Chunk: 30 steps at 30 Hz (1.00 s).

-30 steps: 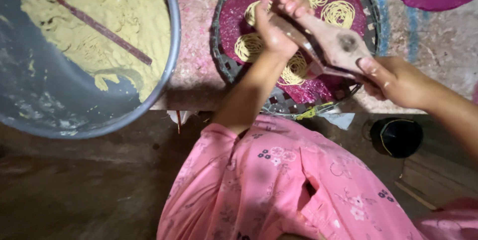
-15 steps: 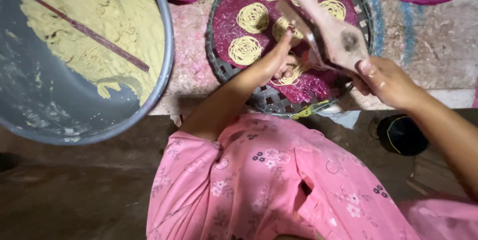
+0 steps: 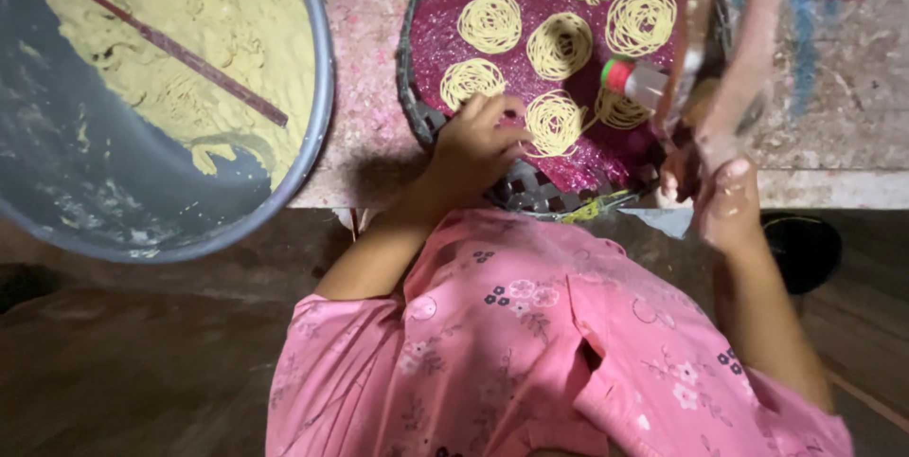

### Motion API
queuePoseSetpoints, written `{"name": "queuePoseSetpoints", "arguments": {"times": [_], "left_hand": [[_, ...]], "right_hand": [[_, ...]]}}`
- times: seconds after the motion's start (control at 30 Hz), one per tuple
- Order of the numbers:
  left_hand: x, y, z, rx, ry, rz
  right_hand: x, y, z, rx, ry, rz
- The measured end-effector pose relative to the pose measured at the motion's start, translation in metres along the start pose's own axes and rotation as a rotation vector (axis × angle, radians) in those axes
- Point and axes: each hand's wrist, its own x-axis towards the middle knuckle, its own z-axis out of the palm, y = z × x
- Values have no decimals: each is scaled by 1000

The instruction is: The person uses a manual dough press to form spiral-shaped dough pieces from a large bowl of dough. They place the formed dough onto a pink mat inside a woven tray, then transfer the mat to a table. The process is repeated multiple times.

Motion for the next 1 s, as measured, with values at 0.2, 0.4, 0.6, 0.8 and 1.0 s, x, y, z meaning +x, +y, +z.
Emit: {"name": "queuePoseSetpoints", "arguments": {"times": [0.2, 0.4, 0.6, 0.8, 1.0], "left_hand": [[3, -2, 5, 196, 5, 170], [4, 1, -1, 118, -38, 100], [28, 3, -6, -252, -36, -63], [41, 0, 6, -236, -88, -46], [33, 20, 31, -37, -115, 58]], "right_hand": [[-7, 8, 4, 196, 39, -46], [-13, 4, -2, 174, 72, -90], [-16, 7, -1, 242, 126, -95], [-19, 7, -1, 242, 149, -73], [-20, 7, 1, 194, 136, -116]]}}
